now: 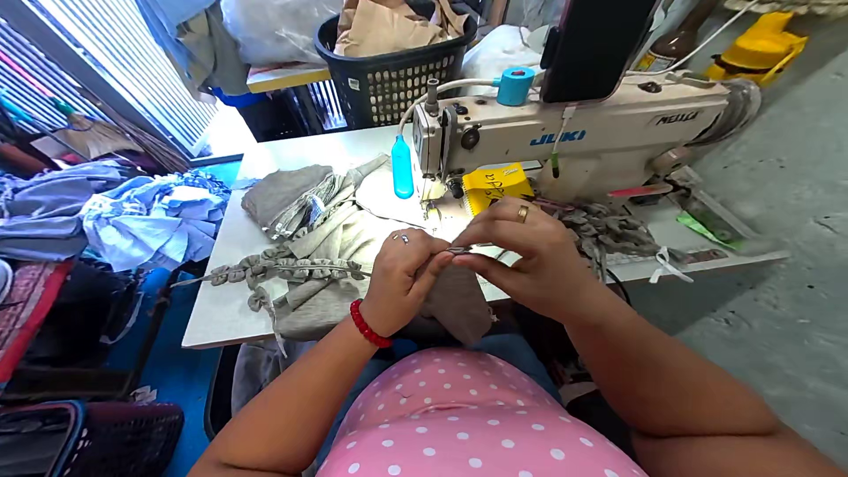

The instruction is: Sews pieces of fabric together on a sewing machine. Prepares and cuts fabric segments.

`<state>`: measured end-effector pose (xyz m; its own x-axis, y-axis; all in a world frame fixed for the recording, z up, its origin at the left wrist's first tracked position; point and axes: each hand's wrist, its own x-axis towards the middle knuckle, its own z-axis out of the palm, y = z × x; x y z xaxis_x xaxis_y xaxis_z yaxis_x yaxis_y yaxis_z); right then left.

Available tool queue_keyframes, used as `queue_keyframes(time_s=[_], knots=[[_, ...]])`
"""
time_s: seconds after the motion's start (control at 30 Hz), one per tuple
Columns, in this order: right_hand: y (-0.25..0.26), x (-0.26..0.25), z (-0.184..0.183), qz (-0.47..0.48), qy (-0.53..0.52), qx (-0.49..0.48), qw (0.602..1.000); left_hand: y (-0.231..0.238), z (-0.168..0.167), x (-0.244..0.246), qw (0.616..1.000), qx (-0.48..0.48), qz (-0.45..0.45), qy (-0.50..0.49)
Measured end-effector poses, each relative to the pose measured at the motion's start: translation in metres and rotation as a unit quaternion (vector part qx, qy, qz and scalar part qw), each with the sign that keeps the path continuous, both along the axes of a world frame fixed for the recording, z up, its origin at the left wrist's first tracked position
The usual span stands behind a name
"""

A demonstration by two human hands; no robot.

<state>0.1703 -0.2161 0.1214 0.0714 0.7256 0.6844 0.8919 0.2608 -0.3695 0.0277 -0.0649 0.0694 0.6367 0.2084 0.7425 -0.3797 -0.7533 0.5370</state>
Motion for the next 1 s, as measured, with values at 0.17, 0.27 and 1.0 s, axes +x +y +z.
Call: queue_keyframes(time_s=[0.17, 0.27, 1.0], knots=[[-0.011, 0.005, 0.000, 0.011, -0.052, 0.035, 0.998, 0.022, -0.046, -0.016, 0.994, 0.054, 0.054, 0.076], [-0.030, 0.010, -0.015, 0.051, 0.008, 0.042, 0.998, 0.032, -0.071, -0.053, 0.982, 0.101, 0.128, 0.092], [0.124, 0.076, -0.122, -0.204, 0.305, -0.263, 0.892, 0.117, -0.020, -0.003, 0.837, 0.056, 0.192, 0.509]])
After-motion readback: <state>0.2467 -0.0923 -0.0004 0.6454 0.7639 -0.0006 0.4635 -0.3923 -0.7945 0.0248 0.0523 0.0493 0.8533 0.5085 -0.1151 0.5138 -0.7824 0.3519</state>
